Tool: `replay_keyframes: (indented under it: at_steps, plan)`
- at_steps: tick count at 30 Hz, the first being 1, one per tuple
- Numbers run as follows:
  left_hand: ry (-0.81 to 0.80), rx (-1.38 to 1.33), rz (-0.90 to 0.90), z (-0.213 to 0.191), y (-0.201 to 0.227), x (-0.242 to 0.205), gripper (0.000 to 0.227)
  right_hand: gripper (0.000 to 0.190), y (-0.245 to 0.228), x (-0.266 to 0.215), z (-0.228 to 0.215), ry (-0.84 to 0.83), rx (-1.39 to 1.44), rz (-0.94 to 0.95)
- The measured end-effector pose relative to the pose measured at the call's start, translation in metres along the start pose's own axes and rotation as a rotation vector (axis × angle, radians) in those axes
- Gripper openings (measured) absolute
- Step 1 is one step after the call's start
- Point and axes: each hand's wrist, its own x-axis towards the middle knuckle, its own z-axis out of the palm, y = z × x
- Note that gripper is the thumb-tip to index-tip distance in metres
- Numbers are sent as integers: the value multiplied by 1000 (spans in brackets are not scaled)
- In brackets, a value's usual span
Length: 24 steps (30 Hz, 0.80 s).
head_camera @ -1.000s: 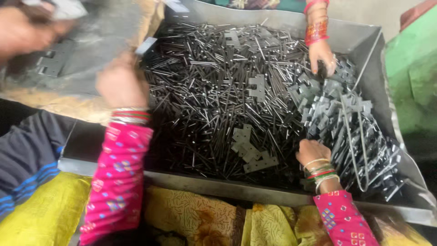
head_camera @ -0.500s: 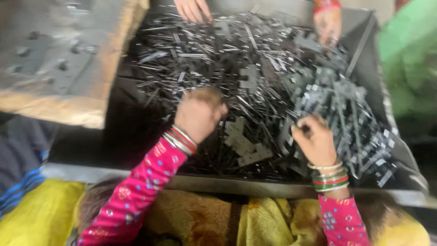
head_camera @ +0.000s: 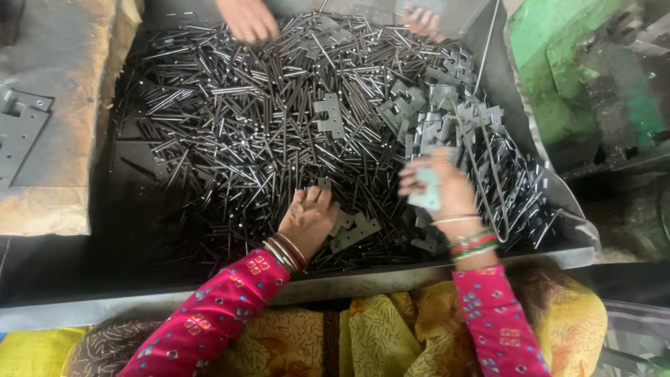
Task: The person sorts small metal hinge-like parts from a large bin, picking them up by hand and placing them into a separate pile. The person works alongside another person who performs the same task.
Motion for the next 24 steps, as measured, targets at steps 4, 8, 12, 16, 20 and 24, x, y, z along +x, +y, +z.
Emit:
replay_keyframes:
  at_steps: [4,8,12,16,20,24]
  plan:
    - [76,-56,-5,0,-6,1,26,33,54,22,33,-43,-1440,-277]
    - [-30,-91,12,-2,-8,3,23,23,80,25,32,-154,-1501,-671]
    - [-73,-306,-17,-2,-26,8,47,21,58,21,14,-123,-890,-388]
    - [-282,-1000,-352,-8,-66,1,27,27,21,8,3,-98,13,-60]
    - [148,-1706,-501,-19,-73,6,30,36,10,-16,22,-213,229,248]
    - [103,-1519,-484,-30,-16,1,34,38,33,-47,91,-141,183,362]
